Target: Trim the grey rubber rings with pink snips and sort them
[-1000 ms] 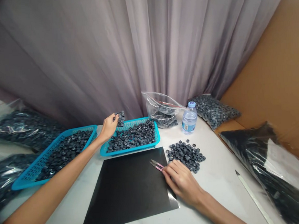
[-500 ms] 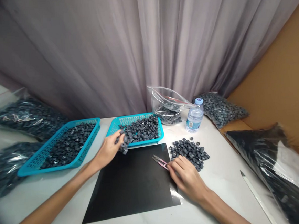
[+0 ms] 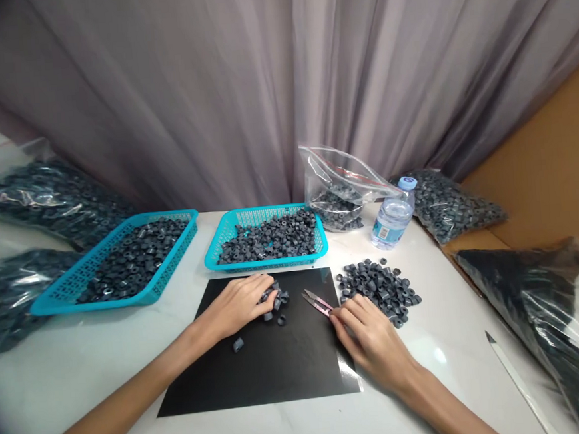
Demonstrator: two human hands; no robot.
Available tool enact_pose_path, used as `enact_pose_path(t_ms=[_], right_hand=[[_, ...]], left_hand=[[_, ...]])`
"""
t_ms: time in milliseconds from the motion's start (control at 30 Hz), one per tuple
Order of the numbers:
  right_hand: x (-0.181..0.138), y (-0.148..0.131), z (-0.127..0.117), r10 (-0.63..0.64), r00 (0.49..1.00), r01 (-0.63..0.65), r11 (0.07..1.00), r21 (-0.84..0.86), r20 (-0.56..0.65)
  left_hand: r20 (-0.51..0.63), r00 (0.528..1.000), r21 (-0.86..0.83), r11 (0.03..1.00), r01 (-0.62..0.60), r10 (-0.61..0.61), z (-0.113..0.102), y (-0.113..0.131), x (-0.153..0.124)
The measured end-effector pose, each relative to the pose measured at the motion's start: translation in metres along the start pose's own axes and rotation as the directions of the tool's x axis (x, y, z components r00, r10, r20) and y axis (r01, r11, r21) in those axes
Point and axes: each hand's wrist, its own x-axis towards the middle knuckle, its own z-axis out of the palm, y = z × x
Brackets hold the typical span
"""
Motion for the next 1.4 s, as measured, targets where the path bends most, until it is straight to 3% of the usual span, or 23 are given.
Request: enact_pose_path(t_ms=[300,533,833,1000,1133,1233,1300,1400], right_hand=[[0.005,-0.005,0.007,0.039,0.998,-0.032,0.989,-0.143,0.042],[-0.001,-0.001,0.009,0.079,0.993,-0.066,0.987,-0.147,0.082],[-0.011,0.005,0.016,0.122,0.992,-0.115,0.982,-0.150,0.040],[-0.010,0.002,0.014,0.115,0.993,-0.112,0.984,-0.140,0.012],[-0.010,0.000,0.013,0.091,0.996,-0.091,0.989,-0.116,-0.005],[-0.011,-0.001,0.014,0.073,0.997,-0.072,0.992,-0.108,0.003],[-0.012,-0.002,0.015,0.067,0.998,-0.066,0.993,-0.102,0.012],[-0.012,-0.002,0.017,0.060,0.998,-0.058,0.994,-0.088,0.019]], left_hand=[[-0.022,0.999,-0.097,0.994,0.043,-0.045,0.000,0.003,-0.011],[-0.067,0.992,-0.205,0.974,0.095,-0.111,-0.006,0.006,-0.028],[-0.074,0.981,-0.360,0.922,0.142,-0.180,-0.023,0.004,-0.044],[-0.145,0.953,-0.471,0.866,0.168,-0.265,-0.021,-0.004,-0.048],[-0.226,0.947,-0.379,0.916,0.130,-0.228,-0.029,-0.013,-0.044],[-0.250,0.931,-0.268,0.942,0.199,-0.268,-0.049,-0.034,-0.027],[-0.191,0.931,-0.208,0.940,0.270,-0.310,-0.064,-0.054,-0.009],[0.027,0.934,-0.086,0.930,0.357,-0.356,-0.076,-0.082,0.021]])
